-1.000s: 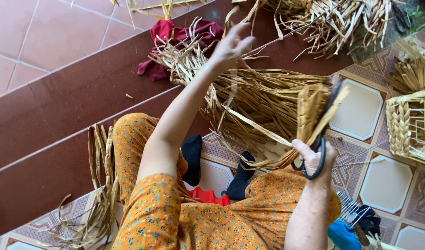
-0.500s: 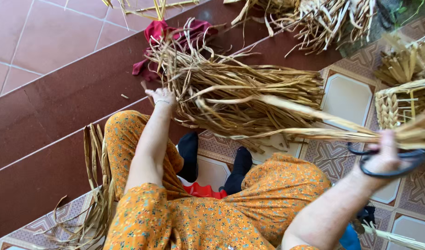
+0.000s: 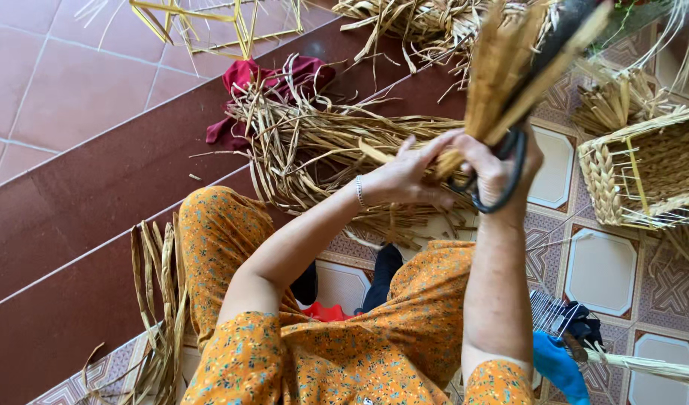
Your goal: The person sits on the floor and uses scissors to trim the ends of a bundle of dried palm leaves. They repeatedly gather sections of the bundle, cut the uneven ends, and drop the trimmed pieces onto the floor.
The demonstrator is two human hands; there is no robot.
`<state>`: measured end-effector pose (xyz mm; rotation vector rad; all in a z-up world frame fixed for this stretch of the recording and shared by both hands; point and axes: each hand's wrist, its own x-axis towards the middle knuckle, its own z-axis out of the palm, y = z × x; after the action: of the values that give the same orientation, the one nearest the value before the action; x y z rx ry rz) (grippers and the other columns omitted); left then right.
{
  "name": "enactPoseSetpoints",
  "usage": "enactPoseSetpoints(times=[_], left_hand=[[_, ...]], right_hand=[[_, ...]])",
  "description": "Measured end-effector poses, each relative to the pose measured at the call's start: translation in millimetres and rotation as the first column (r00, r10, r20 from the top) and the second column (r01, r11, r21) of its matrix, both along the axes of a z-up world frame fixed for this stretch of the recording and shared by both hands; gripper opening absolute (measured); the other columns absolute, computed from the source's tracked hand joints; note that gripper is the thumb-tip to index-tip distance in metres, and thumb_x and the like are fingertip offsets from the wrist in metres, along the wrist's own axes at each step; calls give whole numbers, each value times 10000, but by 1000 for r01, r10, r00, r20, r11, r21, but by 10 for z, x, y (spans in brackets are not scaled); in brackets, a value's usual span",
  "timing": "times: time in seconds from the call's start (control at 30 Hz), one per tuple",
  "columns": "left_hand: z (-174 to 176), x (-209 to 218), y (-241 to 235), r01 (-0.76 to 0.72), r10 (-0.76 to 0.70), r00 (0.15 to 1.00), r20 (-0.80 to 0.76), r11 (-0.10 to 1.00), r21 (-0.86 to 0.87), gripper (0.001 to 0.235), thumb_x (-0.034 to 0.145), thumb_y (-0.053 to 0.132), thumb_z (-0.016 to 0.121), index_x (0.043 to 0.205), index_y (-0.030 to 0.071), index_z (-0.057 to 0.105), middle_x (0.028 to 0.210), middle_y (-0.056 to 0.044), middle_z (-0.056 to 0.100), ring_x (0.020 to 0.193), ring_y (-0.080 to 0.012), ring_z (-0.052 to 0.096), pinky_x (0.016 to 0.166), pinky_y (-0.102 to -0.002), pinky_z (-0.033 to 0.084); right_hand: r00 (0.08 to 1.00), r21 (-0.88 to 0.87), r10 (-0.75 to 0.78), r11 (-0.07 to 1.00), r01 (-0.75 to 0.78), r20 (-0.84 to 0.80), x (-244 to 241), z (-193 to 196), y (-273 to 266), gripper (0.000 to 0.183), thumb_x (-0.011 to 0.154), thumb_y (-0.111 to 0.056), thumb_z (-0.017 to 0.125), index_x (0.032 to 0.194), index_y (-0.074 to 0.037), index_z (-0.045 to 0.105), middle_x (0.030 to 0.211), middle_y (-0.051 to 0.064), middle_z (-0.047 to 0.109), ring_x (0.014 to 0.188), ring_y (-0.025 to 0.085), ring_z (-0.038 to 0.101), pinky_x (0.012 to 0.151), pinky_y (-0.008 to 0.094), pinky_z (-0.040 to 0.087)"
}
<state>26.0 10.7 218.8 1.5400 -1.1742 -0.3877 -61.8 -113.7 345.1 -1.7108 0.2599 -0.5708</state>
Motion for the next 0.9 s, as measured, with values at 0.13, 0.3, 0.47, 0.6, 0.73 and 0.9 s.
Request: enactPoseSetpoints(times=[0.13, 0.3, 0.47, 0.6, 0.73, 0.9], left_hand=[[-342, 109, 30, 85, -79, 920, -384, 996, -1, 563, 911, 222, 793, 1419, 125, 569, 1185, -105, 731, 1072, -236, 708, 957, -408, 616], [-517, 340, 465, -349, 166, 487, -858, 937, -17, 155, 1025, 75, 590, 1149, 44, 677, 795, -33, 657, 565, -119, 579, 479, -309, 503], [-380, 573, 1433, -718, 231, 529, -817, 635, -285, 199, 1102, 185, 512, 1095, 57, 665, 684, 10, 531, 561, -111, 494, 557, -347, 539], [-431, 764, 2097, -854, 147, 404, -903, 414, -315, 425, 1124, 409, 476, 937, 62, 635, 600, 41, 398, 511, -111, 390, 494, -325, 408], [-581, 766, 2637, -900, -12, 368, -930, 247, -359, 505, 1115, 496, 410, 837, 93, 532, 599, 37, 370, 531, -125, 365, 549, -338, 414], [-650, 732, 2971, -959, -282, 257, -925, 46, -280, 464, 1160, 447, 387, 955, 72, 565, 658, 10, 441, 554, -122, 400, 597, -324, 441]], right_hand=[[997, -65, 28, 998, -24, 68, 168, 89, 153, 416, 934, -125, 858, 1235, 31, 616, 991, 100, 716, 699, 144, 654, 607, 261, 544], [922, -35, 260, 965, -261, 288, 406, 5, 323, 586, 966, -332, 878, 1292, -17, 508, 1052, 93, 695, 827, 161, 702, 716, 301, 609], [976, 48, 194, 979, -200, 104, 344, -387, 408, 464, 1051, -449, 708, 1200, -39, 550, 877, 54, 690, 604, 94, 549, 517, 219, 419], [943, 279, 332, 905, -320, 4, -62, -953, 516, 495, 1064, -511, 598, 1188, -32, 585, 803, 15, 620, 532, 53, 447, 458, 205, 349], [886, 420, 450, 830, -368, -113, -475, -1486, 749, 682, 1002, -608, 532, 1296, 6, 575, 812, 20, 640, 594, 57, 526, 512, 198, 433], [816, 403, 553, 795, -455, -169, -717, -1727, 1083, 809, 1003, -682, 479, 1389, 27, 540, 853, -3, 647, 723, 42, 555, 647, 179, 468]])
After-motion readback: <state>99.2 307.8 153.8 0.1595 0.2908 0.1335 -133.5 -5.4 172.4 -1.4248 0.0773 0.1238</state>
